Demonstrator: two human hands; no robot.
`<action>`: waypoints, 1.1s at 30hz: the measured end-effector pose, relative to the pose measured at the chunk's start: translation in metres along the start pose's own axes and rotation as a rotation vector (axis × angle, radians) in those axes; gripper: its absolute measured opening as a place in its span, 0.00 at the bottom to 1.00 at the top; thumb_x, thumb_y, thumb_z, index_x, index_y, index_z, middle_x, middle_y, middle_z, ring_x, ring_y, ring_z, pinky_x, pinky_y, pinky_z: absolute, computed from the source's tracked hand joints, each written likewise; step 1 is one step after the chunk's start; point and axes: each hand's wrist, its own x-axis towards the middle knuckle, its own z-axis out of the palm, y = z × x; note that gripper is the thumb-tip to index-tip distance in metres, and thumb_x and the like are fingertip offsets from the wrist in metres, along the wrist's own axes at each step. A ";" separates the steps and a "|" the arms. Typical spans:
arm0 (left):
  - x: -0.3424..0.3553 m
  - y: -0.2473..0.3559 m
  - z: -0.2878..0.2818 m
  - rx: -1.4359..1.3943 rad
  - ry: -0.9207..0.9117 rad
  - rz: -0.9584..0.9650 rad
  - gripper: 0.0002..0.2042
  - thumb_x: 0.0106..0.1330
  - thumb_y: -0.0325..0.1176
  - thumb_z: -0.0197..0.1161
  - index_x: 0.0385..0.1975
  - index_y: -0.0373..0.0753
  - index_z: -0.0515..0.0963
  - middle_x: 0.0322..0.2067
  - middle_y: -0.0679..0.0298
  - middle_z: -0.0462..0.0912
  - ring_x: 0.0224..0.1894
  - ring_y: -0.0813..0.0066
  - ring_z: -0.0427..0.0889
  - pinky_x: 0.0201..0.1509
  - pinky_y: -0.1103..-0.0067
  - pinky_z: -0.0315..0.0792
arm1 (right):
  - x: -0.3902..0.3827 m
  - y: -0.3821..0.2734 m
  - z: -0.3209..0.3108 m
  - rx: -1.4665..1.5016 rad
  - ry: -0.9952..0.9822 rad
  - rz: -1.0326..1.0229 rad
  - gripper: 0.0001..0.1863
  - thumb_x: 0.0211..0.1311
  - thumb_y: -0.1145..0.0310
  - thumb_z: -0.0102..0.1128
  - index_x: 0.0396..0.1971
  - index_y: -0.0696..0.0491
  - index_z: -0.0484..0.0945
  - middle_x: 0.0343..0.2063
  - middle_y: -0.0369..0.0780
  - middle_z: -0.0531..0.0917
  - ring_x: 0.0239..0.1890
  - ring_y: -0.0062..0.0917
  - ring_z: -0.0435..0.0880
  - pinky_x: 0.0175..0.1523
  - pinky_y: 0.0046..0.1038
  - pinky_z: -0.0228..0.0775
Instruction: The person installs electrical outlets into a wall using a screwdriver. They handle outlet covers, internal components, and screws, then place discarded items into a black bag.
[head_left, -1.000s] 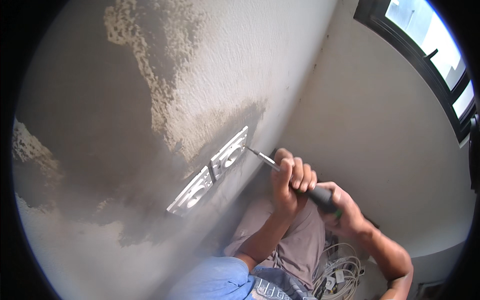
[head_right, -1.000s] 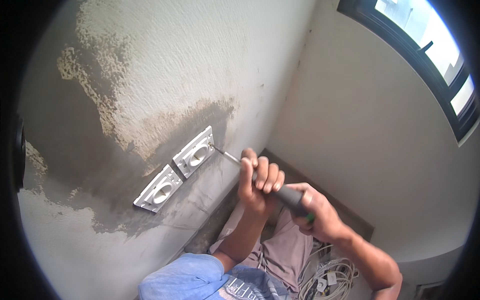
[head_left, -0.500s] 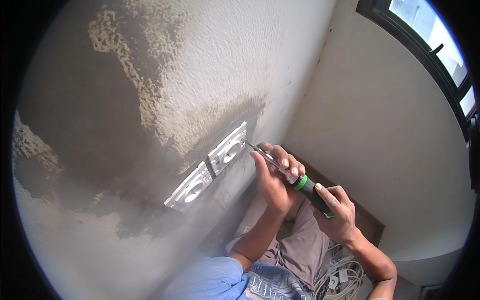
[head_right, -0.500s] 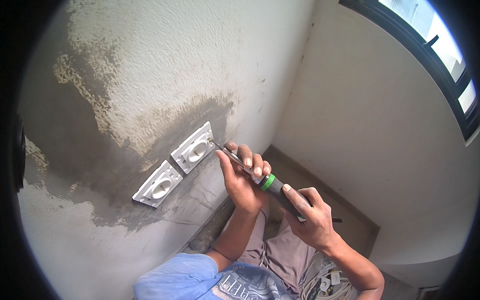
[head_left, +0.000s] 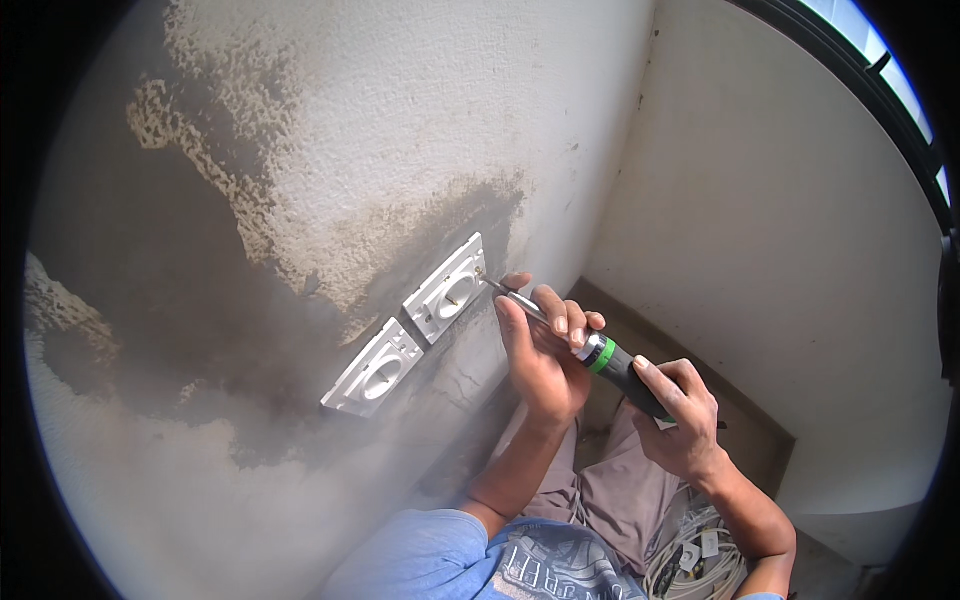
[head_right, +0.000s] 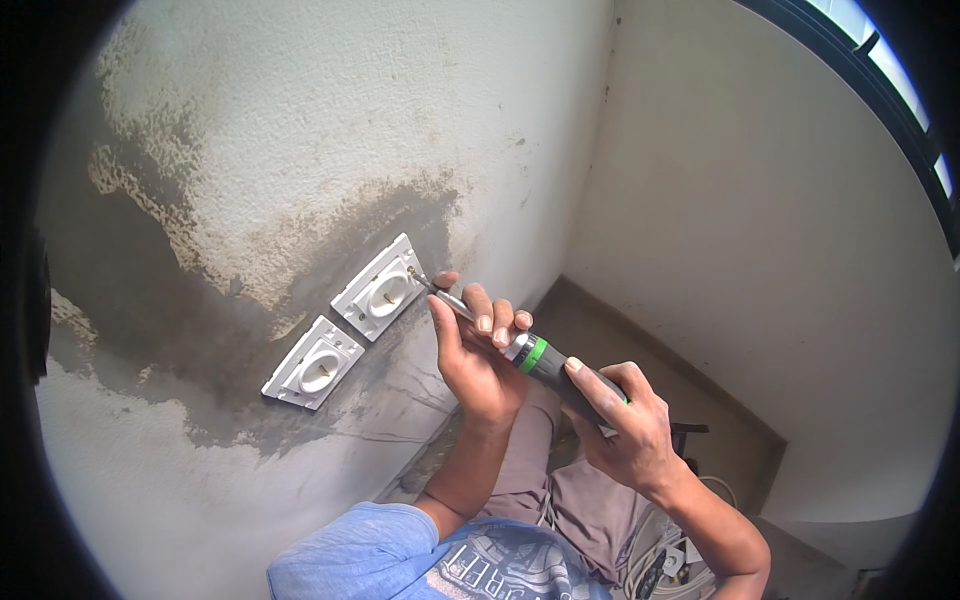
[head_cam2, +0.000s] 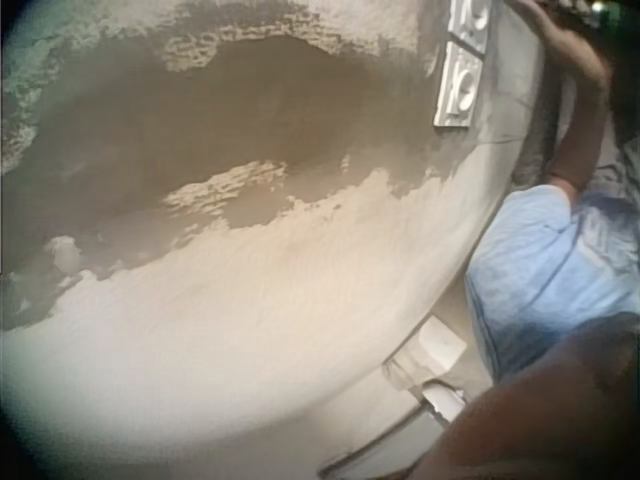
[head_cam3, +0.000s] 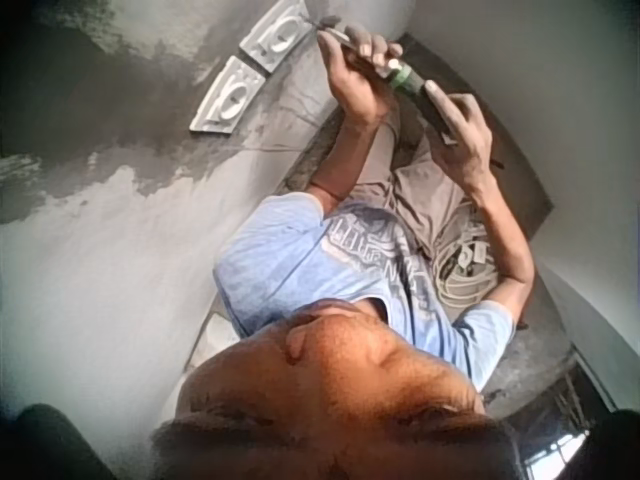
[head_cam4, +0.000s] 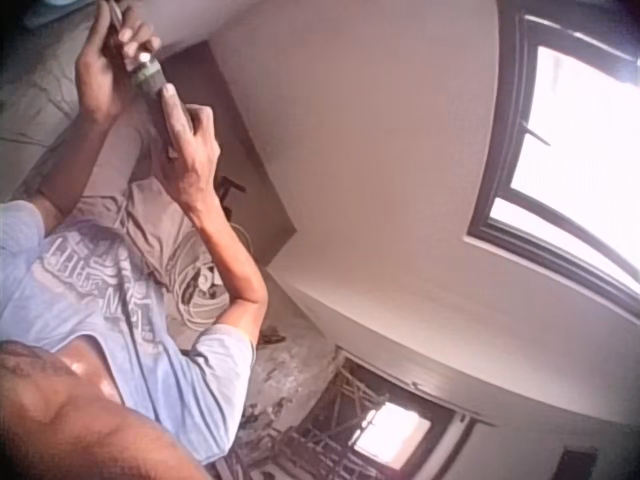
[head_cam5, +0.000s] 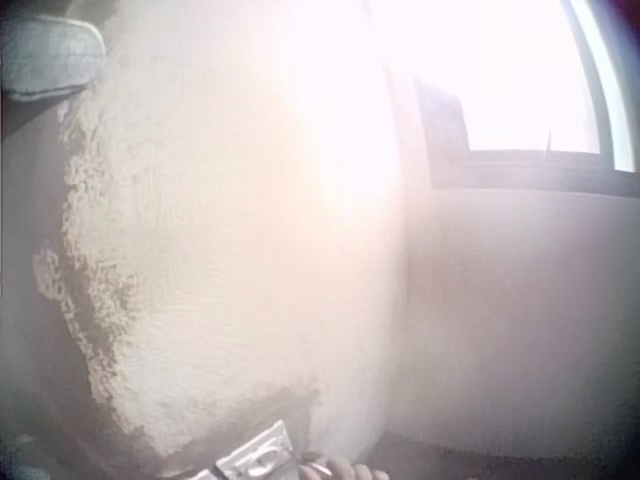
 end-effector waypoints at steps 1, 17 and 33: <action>0.001 0.001 0.000 0.003 0.003 0.003 0.17 0.80 0.50 0.36 0.56 0.48 0.63 0.24 0.71 0.64 0.23 0.81 0.68 0.44 0.72 0.74 | 0.001 0.000 0.001 0.008 -0.003 -0.002 0.38 0.43 0.78 0.74 0.60 0.47 0.75 0.32 0.43 0.77 0.28 0.31 0.79 0.29 0.30 0.74; 0.002 -0.014 0.003 -0.246 -0.164 -0.079 0.24 0.77 0.57 0.33 0.51 0.45 0.68 0.25 0.66 0.68 0.26 0.72 0.73 0.44 0.68 0.73 | 0.026 0.000 -0.031 -0.090 -0.246 -0.125 0.38 0.41 0.70 0.77 0.59 0.45 0.76 0.21 0.36 0.70 0.16 0.23 0.70 0.18 0.26 0.68; 0.010 -0.020 0.006 -0.395 -0.210 -0.042 0.24 0.77 0.59 0.33 0.28 0.45 0.63 0.13 0.69 0.61 0.13 0.78 0.63 0.23 0.77 0.69 | 0.030 -0.012 -0.050 -0.313 -0.484 -0.025 0.32 0.60 0.59 0.67 0.61 0.57 0.72 0.38 0.47 0.79 0.33 0.36 0.81 0.41 0.31 0.77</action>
